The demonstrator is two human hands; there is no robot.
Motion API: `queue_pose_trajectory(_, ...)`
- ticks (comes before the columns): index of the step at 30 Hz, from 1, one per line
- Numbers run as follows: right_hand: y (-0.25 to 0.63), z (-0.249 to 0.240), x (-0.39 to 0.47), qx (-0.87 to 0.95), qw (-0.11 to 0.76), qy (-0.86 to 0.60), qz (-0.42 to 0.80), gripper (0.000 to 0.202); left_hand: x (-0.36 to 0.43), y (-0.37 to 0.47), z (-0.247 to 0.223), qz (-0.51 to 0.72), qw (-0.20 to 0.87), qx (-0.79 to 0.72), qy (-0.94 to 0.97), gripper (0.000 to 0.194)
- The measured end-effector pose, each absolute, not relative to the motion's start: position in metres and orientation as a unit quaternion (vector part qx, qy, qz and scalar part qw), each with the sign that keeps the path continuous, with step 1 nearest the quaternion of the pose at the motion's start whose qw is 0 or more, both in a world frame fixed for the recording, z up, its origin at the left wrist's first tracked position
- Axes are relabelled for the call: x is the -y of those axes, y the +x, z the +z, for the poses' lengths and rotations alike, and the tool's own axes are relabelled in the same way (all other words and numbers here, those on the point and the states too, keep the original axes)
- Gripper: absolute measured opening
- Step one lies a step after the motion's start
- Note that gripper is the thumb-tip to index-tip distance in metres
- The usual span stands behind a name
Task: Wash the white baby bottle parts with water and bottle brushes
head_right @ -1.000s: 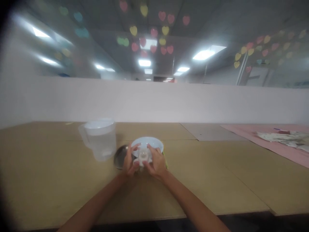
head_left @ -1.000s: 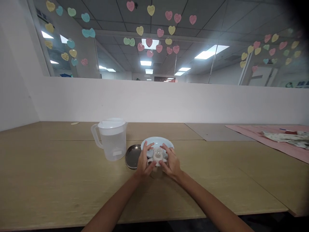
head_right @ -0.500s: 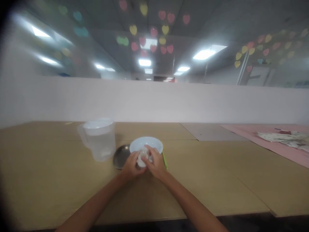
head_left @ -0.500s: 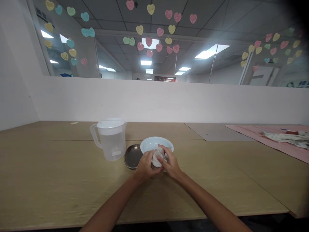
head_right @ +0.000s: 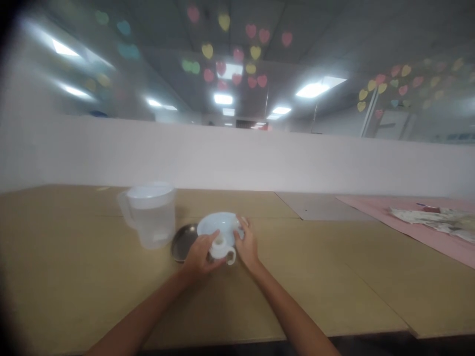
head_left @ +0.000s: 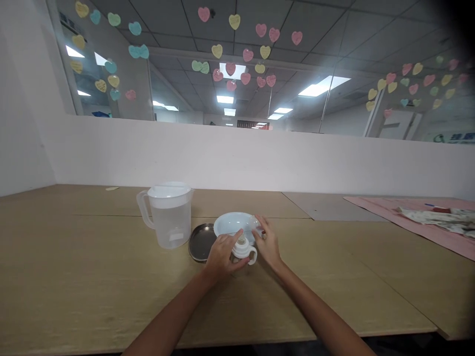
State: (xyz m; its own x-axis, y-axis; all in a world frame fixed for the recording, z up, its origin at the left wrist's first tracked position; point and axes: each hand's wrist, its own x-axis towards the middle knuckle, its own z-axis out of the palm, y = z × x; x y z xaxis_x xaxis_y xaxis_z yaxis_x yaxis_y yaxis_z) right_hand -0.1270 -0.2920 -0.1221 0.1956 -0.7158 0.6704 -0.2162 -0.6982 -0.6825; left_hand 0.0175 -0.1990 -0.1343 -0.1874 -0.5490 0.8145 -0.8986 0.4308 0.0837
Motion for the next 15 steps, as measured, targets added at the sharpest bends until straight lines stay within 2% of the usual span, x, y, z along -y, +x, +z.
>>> queue_pose_trajectory(7, -0.1235, -0.1286, 0.2973, -0.352, 0.237, -0.807, -0.411, 0.036, 0.1993, 0.0189, -0.1344, 0.19, 0.404, 0.746, 0.494, 0.067)
queue_pose_trajectory(15, -0.1257, -0.1232, 0.2909, -0.368, 0.19, -0.815, -0.405, 0.028, 0.1983, 0.0181, -0.1334, 0.14, 0.407, 0.739, 0.518, 0.079)
